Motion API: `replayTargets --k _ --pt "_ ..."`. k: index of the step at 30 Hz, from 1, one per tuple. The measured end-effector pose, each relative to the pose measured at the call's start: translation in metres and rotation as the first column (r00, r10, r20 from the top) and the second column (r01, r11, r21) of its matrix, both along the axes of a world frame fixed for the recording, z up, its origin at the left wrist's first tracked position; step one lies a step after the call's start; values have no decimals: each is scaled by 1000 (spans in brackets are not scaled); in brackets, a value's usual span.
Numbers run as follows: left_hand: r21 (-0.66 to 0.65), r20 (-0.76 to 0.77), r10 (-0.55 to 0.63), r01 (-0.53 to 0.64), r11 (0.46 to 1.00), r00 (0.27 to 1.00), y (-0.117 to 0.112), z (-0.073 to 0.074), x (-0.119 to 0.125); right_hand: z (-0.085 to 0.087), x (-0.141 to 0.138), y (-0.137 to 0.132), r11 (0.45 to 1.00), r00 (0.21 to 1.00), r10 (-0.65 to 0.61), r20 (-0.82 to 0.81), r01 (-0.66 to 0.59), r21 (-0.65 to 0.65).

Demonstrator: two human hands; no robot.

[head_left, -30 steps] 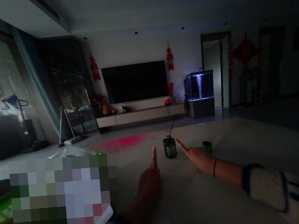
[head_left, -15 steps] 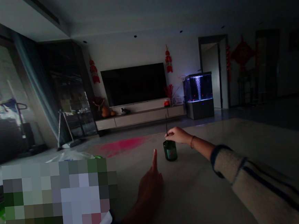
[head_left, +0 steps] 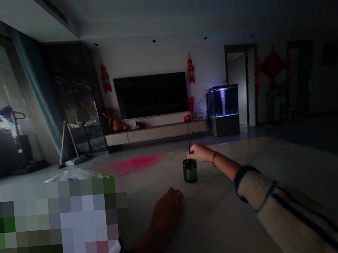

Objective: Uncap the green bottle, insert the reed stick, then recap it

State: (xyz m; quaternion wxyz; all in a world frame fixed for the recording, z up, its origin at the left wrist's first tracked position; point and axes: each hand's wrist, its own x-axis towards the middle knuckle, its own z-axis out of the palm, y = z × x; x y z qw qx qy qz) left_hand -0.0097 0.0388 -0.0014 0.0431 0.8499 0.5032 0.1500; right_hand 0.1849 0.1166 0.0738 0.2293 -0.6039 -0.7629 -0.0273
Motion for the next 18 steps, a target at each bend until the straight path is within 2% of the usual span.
replayTargets --k 8,18 --pt "-9 -45 23 -23 1000 999 -4 6 4 20 -22 -1 994 984 -107 140 111 -15" --pt "-9 -69 22 -23 1000 997 -7 9 8 25 -26 -4 989 980 -144 136 147 -13"
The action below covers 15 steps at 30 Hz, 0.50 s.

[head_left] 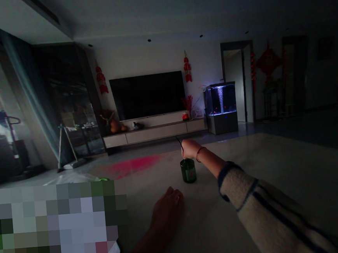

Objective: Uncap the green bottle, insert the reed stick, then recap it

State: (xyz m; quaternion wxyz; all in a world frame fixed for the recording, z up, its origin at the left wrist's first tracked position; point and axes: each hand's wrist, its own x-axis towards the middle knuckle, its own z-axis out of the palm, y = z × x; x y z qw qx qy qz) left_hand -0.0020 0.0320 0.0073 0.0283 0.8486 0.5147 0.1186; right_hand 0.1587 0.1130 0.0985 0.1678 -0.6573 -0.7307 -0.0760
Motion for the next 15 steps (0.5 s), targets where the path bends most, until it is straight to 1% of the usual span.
replayTargets --k 9,15 --pt "-27 81 -11 14 1000 997 3 -2 -3 -10 4 2 999 996 -5 -94 10 51" --pt "-13 63 7 -6 1000 998 5 -3 -4 -12 1 4 996 990 -13 -142 24 81"
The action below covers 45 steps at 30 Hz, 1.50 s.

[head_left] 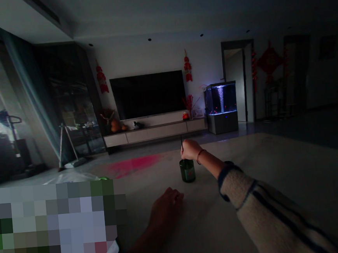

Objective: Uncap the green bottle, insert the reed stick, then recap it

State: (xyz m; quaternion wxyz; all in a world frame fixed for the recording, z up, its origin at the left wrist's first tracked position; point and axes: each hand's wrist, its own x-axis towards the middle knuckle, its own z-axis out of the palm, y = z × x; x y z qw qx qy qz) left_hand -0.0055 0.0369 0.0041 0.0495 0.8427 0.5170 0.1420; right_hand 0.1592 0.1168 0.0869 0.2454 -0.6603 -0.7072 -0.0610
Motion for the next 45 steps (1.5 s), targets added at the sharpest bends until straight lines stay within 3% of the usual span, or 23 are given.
replayTargets --k 8,10,12,15,18,20,23,26,28,31,33,35,37,41,45 --pt "23 -1 -1 1 1000 1000 0 -1 0 2 12 4 998 995 67 -75 -66 19" --pt "25 -7 -3 3 1000 1000 0 -1 0 7 20 6 992 978 126 -169 -119 47" --pt "22 -13 -10 11 1000 1000 0 -1 0 15 29 6 976 906 211 -368 -177 123" --pt "8 -31 -5 5 1000 999 0 -1 0 31 43 0 944 697 314 -645 -157 290" --pt "15 -29 -15 15 1000 999 0 -1 0 46 58 -14 931 598 344 -724 -113 348" --pt "23 -19 -31 31 999 999 0 -3 -2 51 67 -24 953 619 293 -729 -125 277" --pt "44 2 -48 48 998 999 2 -6 -4 50 78 -33 986 762 123 -635 -166 -9" --pt "39 3 -45 45 998 999 2 -6 -4 43 80 -34 946 892 -42 -450 -109 -305" --pt "16 -7 -27 27 1000 1000 1 -5 -3 39 77 -32 925 934 -96 -345 -44 -378" --pt "12 -20 -8 8 1000 1000 -1 -2 -1 34 67 -28 951 959 -35 -282 -55 -305" --pt "19 -27 -8 9 1000 1000 -2 -1 -1 31 57 -26 971 963 113 -246 -159 -176" --pt "21 -30 -14 14 1000 999 -2 -1 -1 27 48 -24 962 953 260 -157 -269 -40" --pt "17 -24 -30 30 999 999 -3 0 -1 22 39 -22 944 943 330 -48 -328 35" --pt "6 -36 -23 23 1000 999 -2 0 -1 11 26 -17 949 942 313 116 -314 -18" --pt "10 -35 -20 21 1000 999 -2 -1 -2 7 22 -16 958 950 281 135 -268 -105"
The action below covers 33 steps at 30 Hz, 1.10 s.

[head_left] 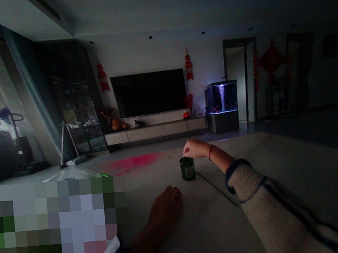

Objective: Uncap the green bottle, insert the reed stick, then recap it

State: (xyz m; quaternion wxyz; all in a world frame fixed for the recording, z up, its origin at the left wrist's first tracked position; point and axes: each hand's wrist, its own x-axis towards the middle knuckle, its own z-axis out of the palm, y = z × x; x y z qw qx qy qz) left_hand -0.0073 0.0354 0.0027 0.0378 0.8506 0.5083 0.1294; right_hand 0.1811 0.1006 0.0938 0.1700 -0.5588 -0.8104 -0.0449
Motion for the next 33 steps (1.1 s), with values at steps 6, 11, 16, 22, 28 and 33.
replayTargets --k 6,11,16,22,28,33 --pt "15 3 -5 5 1000 1000 -1 1 0 2 -3 -5 992 989 -114 92 110 54" --pt "-3 3 1 -1 1000 1000 -3 3 1 -1 -7 -3 983 982 -150 114 136 120" --pt "-3 -13 11 -11 1000 1000 -3 4 2 -2 -13 -1 978 974 -175 141 155 141" --pt "-18 -37 23 -24 1000 999 -5 7 4 0 -20 -6 977 964 -164 209 130 168" --pt "-12 -7 10 -10 1000 1000 -3 3 2 -4 -23 -6 979 960 -143 240 102 178" --pt "-14 -24 24 -24 1000 999 -2 2 2 -8 -17 4 984 971 -110 212 77 161"
